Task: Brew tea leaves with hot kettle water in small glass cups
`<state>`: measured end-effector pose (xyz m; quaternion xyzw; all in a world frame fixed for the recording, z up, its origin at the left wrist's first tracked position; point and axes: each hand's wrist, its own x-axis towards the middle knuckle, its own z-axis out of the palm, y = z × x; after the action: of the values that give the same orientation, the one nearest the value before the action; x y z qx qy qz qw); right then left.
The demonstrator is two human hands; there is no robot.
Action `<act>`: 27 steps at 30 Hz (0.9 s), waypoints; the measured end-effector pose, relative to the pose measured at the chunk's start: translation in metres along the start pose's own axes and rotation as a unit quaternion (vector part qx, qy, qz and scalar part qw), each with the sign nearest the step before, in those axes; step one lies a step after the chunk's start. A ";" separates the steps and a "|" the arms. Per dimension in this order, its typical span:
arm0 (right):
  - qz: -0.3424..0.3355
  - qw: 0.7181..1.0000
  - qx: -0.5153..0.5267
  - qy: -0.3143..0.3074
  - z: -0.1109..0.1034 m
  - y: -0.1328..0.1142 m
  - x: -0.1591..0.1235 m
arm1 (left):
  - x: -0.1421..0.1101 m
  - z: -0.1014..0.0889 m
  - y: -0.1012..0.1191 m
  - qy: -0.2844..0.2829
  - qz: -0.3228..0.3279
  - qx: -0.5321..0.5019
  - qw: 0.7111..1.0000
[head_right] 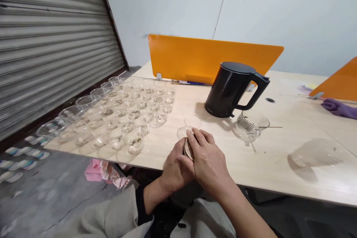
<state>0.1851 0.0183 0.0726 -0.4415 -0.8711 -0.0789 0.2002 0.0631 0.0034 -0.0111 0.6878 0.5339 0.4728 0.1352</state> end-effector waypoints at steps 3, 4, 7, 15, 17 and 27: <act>-0.015 1.000 0.014 -0.008 -0.004 0.000 0.000 | 0.002 -0.006 0.001 -0.011 -0.004 -0.023 1.000; -0.022 0.999 0.022 -0.015 -0.006 0.002 0.000 | 0.002 -0.008 0.001 -0.013 -0.013 -0.029 0.999; -0.044 0.997 0.050 -0.040 -0.015 0.008 -0.002 | 0.000 -0.012 -0.001 -0.015 -0.035 -0.046 0.998; 0.007 0.996 0.081 -0.048 -0.018 0.013 -0.009 | -0.002 -0.012 -0.007 -0.014 -0.024 -0.092 0.995; 0.026 0.996 0.082 -0.036 -0.021 0.020 -0.012 | -0.001 -0.021 -0.008 -0.040 -0.003 -0.111 0.993; 0.101 0.986 0.030 0.127 -0.087 0.071 0.040 | 0.001 -0.058 -0.032 -0.079 0.070 0.046 0.993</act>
<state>0.2451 0.0635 0.1653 -0.5072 -0.7917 -0.0873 0.3290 -0.0028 -0.0013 -0.0028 0.7641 0.4934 0.4002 0.1119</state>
